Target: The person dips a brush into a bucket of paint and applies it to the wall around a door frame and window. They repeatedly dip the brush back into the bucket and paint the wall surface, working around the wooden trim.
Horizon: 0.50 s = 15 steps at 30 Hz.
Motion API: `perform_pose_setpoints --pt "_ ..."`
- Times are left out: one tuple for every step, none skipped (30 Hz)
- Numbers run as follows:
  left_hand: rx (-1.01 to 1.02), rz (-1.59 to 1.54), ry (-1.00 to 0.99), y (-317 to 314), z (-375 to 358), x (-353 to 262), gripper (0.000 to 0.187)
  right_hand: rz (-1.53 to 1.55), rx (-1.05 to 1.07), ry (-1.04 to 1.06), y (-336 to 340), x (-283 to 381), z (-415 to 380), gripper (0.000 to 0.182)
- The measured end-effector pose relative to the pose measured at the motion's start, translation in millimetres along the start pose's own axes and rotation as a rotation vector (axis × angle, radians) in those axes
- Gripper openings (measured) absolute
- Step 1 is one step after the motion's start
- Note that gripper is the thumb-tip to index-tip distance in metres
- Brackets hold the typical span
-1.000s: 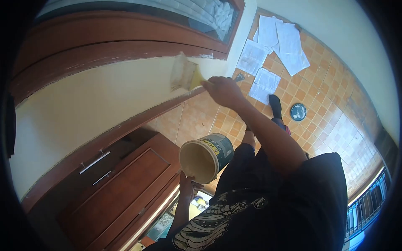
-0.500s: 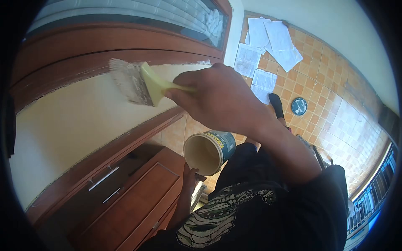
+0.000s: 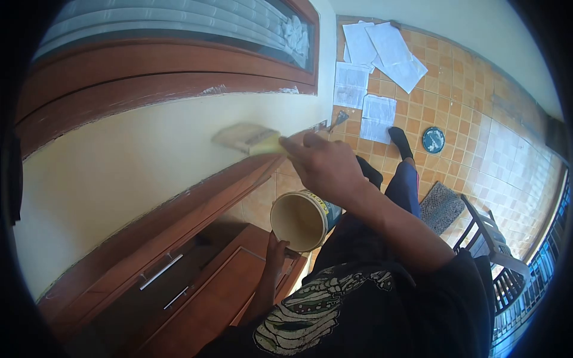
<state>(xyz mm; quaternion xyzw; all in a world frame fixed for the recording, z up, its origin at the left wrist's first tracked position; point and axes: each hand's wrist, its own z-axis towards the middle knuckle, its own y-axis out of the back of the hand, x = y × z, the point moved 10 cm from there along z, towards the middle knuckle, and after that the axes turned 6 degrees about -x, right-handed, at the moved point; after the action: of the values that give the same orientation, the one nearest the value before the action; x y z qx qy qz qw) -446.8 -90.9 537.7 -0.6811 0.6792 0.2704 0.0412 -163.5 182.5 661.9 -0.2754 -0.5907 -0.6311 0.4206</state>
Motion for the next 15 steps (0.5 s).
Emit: perform_pose_setpoints --pt "0.016 -0.008 -0.004 0 2 2 0.061 -0.037 -0.058 -0.1 4 -11 9 0.039" --pt "0.031 -0.015 -0.008 1 7 4 0.062 -0.018 -0.108 -0.106 6 -9 16 0.039" --pt "0.04 -0.023 -0.011 3 9 5 0.062 0.005 -0.155 -0.112 6 -3 24 0.038" --pt "0.033 -0.013 -0.012 5 9 5 0.063 0.032 -0.202 -0.119 3 3 29 0.037" --pt "0.027 -0.003 -0.012 6 9 4 0.063 0.011 -0.078 -0.097 -16 16 26 0.036" --pt "0.02 0.008 -0.015 6 9 4 0.063 0.044 -0.019 -0.095 -24 24 15 0.036" --pt "0.029 0.019 -0.02 10 10 5 0.063 0.04 0.038 -0.066 -25 25 7 0.036" --pt "0.037 0.024 -0.026 13 12 6 0.062 0.035 0.098 -0.034 -23 22 -1 0.036" --pt "0.044 0.024 -0.032 15 15 7 0.061 0.045 0.063 -0.017 -16 14 -2 0.037" --pt "0.052 0.025 -0.026 17 18 10 0.061 0.057 0.032 -0.005 -10 3 -1 0.038" --pt "0.064 0.03 -0.013 20 21 14 0.06 0.069 0.002 -0.002 -6 -4 -1 0.039" --pt "0.079 0.038 -0.003 19 26 15 0.059 0.066 -0.092 -0.052 1 -9 5 0.039" --pt "0.082 0.045 -0.006 14 28 13 0.058 0.064 -0.192 -0.1 9 -11 12 0.039" --pt "0.083 0.05 -0.005 13 30 12 0.058 0.063 -0.288 -0.149 12 -8 19 0.04" --pt "0.08 0.054 -0.003 14 30 13 0.057 0.054 -0.312 -0.108 8 8 23 0.038"
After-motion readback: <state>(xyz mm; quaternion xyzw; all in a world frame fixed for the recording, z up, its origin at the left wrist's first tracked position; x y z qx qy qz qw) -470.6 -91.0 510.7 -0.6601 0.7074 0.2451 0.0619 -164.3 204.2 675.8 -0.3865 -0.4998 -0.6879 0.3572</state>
